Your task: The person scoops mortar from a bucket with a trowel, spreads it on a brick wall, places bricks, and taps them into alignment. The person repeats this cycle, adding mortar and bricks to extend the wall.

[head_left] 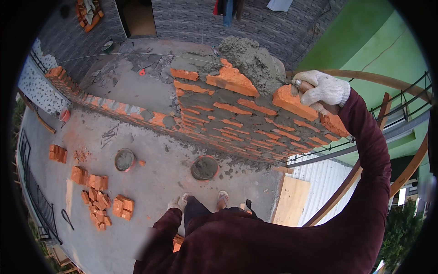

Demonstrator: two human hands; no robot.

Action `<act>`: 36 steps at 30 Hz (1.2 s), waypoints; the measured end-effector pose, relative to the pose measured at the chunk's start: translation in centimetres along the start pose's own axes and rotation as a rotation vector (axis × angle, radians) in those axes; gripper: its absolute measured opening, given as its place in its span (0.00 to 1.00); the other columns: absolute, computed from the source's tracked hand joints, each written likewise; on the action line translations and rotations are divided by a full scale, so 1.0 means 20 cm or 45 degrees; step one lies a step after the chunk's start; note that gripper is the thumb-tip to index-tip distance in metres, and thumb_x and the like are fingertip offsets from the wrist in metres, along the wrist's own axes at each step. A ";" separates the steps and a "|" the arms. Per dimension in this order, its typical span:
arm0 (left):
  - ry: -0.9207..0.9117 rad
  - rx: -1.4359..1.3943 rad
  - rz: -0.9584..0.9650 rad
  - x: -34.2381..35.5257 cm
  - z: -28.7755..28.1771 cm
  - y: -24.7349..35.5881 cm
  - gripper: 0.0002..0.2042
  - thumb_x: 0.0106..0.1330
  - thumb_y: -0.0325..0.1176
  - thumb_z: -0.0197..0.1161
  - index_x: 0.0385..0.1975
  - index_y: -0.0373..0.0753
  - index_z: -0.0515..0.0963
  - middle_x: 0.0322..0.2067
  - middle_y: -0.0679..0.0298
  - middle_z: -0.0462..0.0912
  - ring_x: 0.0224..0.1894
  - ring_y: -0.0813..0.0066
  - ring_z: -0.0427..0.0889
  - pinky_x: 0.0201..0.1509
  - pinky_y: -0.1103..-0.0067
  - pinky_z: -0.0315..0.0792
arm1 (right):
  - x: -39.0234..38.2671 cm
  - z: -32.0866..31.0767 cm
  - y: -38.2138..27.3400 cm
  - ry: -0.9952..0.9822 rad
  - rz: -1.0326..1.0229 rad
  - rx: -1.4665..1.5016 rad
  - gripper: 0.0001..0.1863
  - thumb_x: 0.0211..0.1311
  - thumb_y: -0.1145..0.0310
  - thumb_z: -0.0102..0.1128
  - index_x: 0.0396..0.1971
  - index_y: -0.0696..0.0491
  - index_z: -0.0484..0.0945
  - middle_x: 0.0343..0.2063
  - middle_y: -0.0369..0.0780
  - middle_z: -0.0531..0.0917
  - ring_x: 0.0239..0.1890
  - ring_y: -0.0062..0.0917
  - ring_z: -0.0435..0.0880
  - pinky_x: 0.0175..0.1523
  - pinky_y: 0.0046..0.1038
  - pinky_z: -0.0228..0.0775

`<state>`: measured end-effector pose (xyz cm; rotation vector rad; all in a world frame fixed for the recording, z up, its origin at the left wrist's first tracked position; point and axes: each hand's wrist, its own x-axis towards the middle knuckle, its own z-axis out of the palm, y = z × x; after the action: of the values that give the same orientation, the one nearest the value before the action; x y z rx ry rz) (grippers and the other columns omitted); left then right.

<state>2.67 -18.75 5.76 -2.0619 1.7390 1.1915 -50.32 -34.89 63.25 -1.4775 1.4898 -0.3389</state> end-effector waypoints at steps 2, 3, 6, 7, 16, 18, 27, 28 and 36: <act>-0.011 -0.048 -0.052 0.05 0.00 -0.08 0.38 0.64 0.60 0.66 0.70 0.45 0.72 0.64 0.44 0.76 0.69 0.47 0.72 0.73 0.62 0.66 | 0.16 -0.02 -0.02 0.168 -0.072 -0.365 0.14 0.61 0.65 0.61 0.40 0.60 0.76 0.17 0.32 0.74 0.12 0.14 0.73 0.16 0.20 0.67; -0.050 -0.061 -0.078 0.07 -0.02 -0.09 0.38 0.64 0.60 0.65 0.71 0.44 0.71 0.64 0.44 0.76 0.69 0.47 0.73 0.73 0.62 0.66 | 0.18 -0.01 -0.04 0.261 -0.014 -0.524 0.12 0.66 0.64 0.56 0.39 0.59 0.76 0.21 0.34 0.75 0.17 0.16 0.77 0.20 0.22 0.71; -0.126 -0.089 -0.120 0.15 -0.07 -0.25 0.39 0.65 0.61 0.65 0.72 0.44 0.69 0.65 0.44 0.75 0.69 0.50 0.73 0.73 0.64 0.66 | 0.38 0.10 0.05 0.470 0.035 -1.192 0.08 0.64 0.73 0.55 0.41 0.59 0.76 0.28 0.44 0.83 0.26 0.32 0.86 0.28 0.34 0.79; -0.153 -0.101 -0.103 0.24 -0.07 -0.28 0.40 0.65 0.62 0.65 0.72 0.44 0.69 0.66 0.44 0.75 0.69 0.51 0.73 0.73 0.65 0.67 | 0.45 0.12 0.19 0.565 -0.113 -1.521 0.09 0.62 0.76 0.55 0.42 0.60 0.76 0.31 0.47 0.85 0.29 0.39 0.88 0.30 0.38 0.80; -0.134 -0.082 0.074 0.92 -0.35 -0.66 0.32 0.70 0.56 0.63 0.66 0.40 0.75 0.60 0.45 0.81 0.65 0.50 0.78 0.68 0.64 0.70 | 0.04 0.34 -0.17 0.845 0.232 -0.749 0.17 0.65 0.61 0.59 0.41 0.62 0.74 0.23 0.46 0.78 0.28 0.39 0.81 0.38 0.38 0.73; -0.363 0.270 0.191 1.11 -0.45 -0.52 0.30 0.69 0.57 0.61 0.63 0.40 0.77 0.59 0.46 0.82 0.64 0.48 0.78 0.69 0.63 0.70 | -0.09 0.46 -0.34 0.702 0.413 -0.113 0.20 0.69 0.55 0.59 0.40 0.61 0.76 0.19 0.33 0.74 0.17 0.18 0.74 0.23 0.24 0.68; -0.490 0.925 0.666 1.75 -0.67 -0.53 0.25 0.71 0.54 0.54 0.52 0.39 0.83 0.54 0.47 0.83 0.59 0.46 0.81 0.64 0.59 0.73 | 0.35 1.25 0.15 1.016 0.178 1.150 0.23 0.78 0.53 0.51 0.52 0.60 0.74 0.22 0.35 0.76 0.14 0.19 0.73 0.15 0.23 0.67; -0.514 1.002 0.711 1.77 -0.69 -0.51 0.22 0.72 0.50 0.56 0.53 0.40 0.83 0.56 0.50 0.83 0.60 0.48 0.81 0.65 0.60 0.73 | 0.45 1.25 0.15 1.015 0.128 1.196 0.23 0.78 0.52 0.51 0.53 0.59 0.75 0.22 0.34 0.76 0.15 0.19 0.73 0.16 0.23 0.68; -0.341 0.611 0.420 1.62 -0.77 -0.09 0.27 0.73 0.53 0.49 0.55 0.36 0.81 0.58 0.48 0.82 0.59 0.47 0.82 0.65 0.57 0.73 | 0.71 1.41 0.09 1.086 0.175 0.490 0.23 0.75 0.53 0.53 0.48 0.61 0.74 0.25 0.44 0.80 0.23 0.32 0.81 0.31 0.34 0.74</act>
<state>10.79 -51.52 -6.53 -1.3215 2.0294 0.9462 -26.88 -35.14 42.00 -0.9349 2.0130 -1.2050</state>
